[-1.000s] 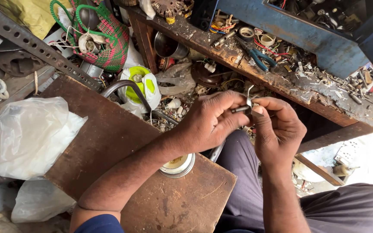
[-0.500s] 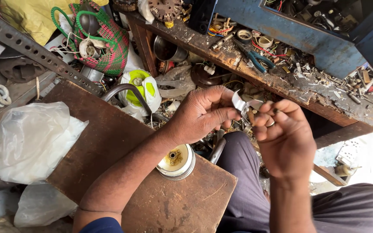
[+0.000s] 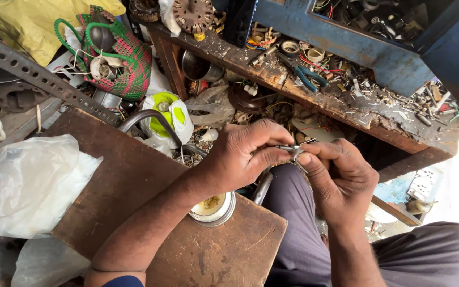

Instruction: Replacing or repairing a mixer grinder blade assembly and testing electrical components.

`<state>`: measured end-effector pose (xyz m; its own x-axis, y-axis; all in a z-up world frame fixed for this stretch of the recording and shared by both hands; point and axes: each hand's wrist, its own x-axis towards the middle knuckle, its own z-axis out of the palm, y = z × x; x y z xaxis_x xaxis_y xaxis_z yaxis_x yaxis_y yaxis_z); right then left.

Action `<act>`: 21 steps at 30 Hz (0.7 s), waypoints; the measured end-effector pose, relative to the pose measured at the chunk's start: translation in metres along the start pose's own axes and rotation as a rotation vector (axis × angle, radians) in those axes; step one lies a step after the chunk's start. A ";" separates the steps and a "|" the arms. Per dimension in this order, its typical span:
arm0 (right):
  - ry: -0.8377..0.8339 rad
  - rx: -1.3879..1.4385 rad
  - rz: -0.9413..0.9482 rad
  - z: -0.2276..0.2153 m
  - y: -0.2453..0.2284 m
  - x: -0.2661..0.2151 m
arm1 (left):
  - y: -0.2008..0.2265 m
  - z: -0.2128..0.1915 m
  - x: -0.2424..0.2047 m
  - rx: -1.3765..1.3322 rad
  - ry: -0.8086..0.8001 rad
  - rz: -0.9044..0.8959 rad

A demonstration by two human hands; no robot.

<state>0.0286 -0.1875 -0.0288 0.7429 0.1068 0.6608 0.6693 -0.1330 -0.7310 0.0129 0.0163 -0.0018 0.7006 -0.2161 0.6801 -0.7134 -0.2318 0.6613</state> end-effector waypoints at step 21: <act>0.020 0.075 -0.118 0.035 0.005 -0.001 | 0.008 0.007 -0.005 0.117 -0.125 -0.043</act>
<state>0.0318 -0.1537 -0.0388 0.6593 0.0975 0.7455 0.7513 -0.0462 -0.6584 0.0033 0.0090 -0.0021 0.7317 -0.3180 0.6029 -0.6816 -0.3505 0.6423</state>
